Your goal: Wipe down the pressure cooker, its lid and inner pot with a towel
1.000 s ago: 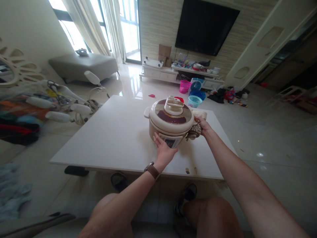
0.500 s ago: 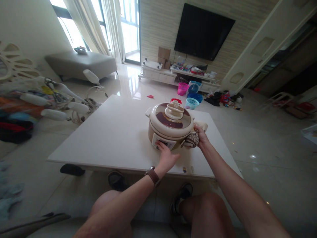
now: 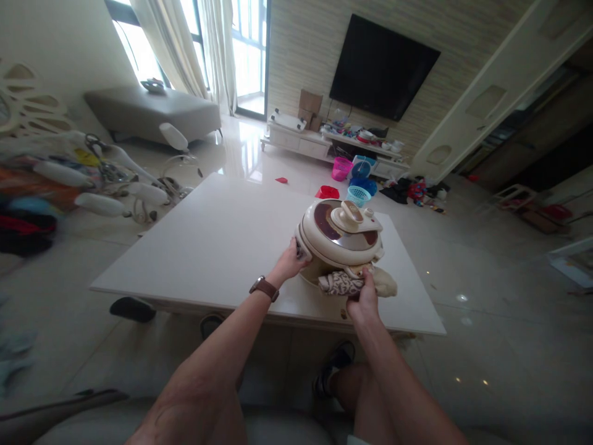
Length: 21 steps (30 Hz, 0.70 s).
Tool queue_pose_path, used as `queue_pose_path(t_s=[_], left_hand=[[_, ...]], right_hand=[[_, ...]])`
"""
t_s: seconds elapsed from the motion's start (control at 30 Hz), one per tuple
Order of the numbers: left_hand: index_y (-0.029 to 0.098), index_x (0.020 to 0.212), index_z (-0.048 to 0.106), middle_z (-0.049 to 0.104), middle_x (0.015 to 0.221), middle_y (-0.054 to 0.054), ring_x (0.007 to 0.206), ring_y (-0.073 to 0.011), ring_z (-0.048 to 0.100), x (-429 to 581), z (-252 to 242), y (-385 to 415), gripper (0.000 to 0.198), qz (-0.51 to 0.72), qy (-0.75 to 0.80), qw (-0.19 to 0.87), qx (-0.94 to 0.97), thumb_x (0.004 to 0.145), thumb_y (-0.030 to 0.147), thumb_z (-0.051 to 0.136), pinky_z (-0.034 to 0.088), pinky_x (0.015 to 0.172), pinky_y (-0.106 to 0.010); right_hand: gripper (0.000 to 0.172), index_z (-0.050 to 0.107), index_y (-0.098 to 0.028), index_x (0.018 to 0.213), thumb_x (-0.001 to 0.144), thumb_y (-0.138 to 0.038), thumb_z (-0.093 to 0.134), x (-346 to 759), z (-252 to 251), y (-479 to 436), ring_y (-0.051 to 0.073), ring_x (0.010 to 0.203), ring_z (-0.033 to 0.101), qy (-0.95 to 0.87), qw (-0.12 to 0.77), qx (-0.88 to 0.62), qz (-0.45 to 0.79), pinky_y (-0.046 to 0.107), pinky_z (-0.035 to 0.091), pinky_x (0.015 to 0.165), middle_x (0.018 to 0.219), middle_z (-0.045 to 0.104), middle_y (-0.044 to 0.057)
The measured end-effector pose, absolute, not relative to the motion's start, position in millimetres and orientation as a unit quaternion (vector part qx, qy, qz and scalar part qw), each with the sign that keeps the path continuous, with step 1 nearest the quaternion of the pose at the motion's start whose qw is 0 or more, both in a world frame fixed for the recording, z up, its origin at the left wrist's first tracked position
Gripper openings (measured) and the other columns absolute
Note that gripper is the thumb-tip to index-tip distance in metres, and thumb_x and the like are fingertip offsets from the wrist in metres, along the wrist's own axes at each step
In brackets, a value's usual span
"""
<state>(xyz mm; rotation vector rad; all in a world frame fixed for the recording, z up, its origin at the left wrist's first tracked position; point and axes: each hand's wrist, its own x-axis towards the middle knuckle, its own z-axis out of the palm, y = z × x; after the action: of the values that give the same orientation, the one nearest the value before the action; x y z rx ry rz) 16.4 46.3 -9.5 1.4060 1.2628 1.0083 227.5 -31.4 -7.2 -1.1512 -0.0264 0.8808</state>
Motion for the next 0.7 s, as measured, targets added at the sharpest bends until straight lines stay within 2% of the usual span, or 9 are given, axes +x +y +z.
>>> queue_pose_path(t_s=[0.07,0.17,0.23,0.33,0.43,0.5,0.6,0.7], left_hand=[[0.012,0.158,0.048,0.069,0.145,-0.022,0.134,-0.0334,0.067,15.2,-7.6,53.0,0.095,0.391,0.534,0.468,0.585,0.07,0.015,0.086,0.051,0.116,-0.046],[0.016,0.144,0.062,0.075,0.137,-0.018,0.129,-0.0327,0.07,19.4,-5.0,57.2,0.064,0.384,0.585,0.405,0.589,0.082,0.014,0.075,0.052,0.111,-0.044],[0.017,0.139,0.066,0.075,0.137,-0.018,0.129,-0.0325,0.07,23.9,-3.5,58.6,0.05,0.394,0.615,0.372,0.572,0.09,0.017,0.066,0.052,0.111,-0.043],[0.014,0.141,0.063,0.071,0.143,-0.02,0.136,-0.0324,0.065,28.8,-0.9,61.7,0.049,0.414,0.646,0.359,0.532,0.093,0.019,0.06,0.049,0.115,-0.042],[0.008,0.145,0.057,0.066,0.147,-0.025,0.139,-0.0334,0.062,28.4,3.1,63.5,0.056,0.402,0.671,0.385,0.489,0.091,0.022,0.059,0.048,0.115,-0.043],[0.01,0.141,0.058,0.067,0.142,-0.024,0.132,-0.0341,0.065,25.3,5.8,61.5,0.052,0.359,0.673,0.448,0.467,0.093,0.03,0.059,0.053,0.108,-0.044],[0.015,0.121,0.067,0.075,0.124,-0.022,0.109,-0.0351,0.072,18.1,7.8,52.6,0.043,0.28,0.645,0.548,0.453,0.093,0.046,0.059,0.059,0.087,-0.045],[0.017,0.108,0.071,0.078,0.115,-0.02,0.098,-0.0332,0.073,11.7,7.7,41.2,0.052,0.225,0.611,0.605,0.459,0.09,0.063,0.059,0.058,0.08,-0.042]], right_hand=[[0.036,0.069,-0.025,0.112,0.08,-0.033,0.083,215.2,-5.6,-26.7,0.018,0.105,0.08,0.005,0.751,-0.525,0.4,0.03,0.07,0.087,0.115,0.083,0.0],[0.041,0.068,-0.025,0.114,0.078,-0.036,0.085,198.8,-7.3,-12.9,0.021,0.11,0.08,0.007,0.751,-0.535,0.387,0.034,0.07,0.089,0.119,0.082,0.002],[0.043,0.067,-0.025,0.115,0.079,-0.041,0.084,188.1,-8.7,-1.5,0.023,0.114,0.079,-0.017,0.747,-0.549,0.376,0.037,0.071,0.09,0.121,0.082,0.003],[0.047,0.066,-0.023,0.118,0.08,-0.046,0.082,173.0,-5.3,15.3,0.026,0.119,0.078,-0.03,0.735,-0.573,0.361,0.041,0.071,0.092,0.123,0.081,0.007],[0.051,0.067,-0.022,0.121,0.078,-0.043,0.085,162.5,4.1,23.9,0.026,0.121,0.077,-0.006,0.743,-0.548,0.384,0.041,0.07,0.095,0.13,0.079,0.008],[0.053,0.068,-0.021,0.122,0.076,-0.039,0.088,159.5,8.9,20.2,0.026,0.124,0.076,-0.013,0.752,-0.521,0.403,0.041,0.068,0.098,0.134,0.078,0.009],[0.054,0.071,-0.02,0.12,0.072,-0.035,0.091,159.9,8.3,-1.5,0.024,0.126,0.075,-0.02,0.764,-0.505,0.402,0.038,0.065,0.105,0.135,0.078,0.008],[0.052,0.073,-0.019,0.116,0.07,-0.034,0.093,164.3,4.1,-33.4,0.025,0.121,0.077,-0.013,0.752,-0.505,0.424,0.039,0.065,0.105,0.123,0.082,0.008]])
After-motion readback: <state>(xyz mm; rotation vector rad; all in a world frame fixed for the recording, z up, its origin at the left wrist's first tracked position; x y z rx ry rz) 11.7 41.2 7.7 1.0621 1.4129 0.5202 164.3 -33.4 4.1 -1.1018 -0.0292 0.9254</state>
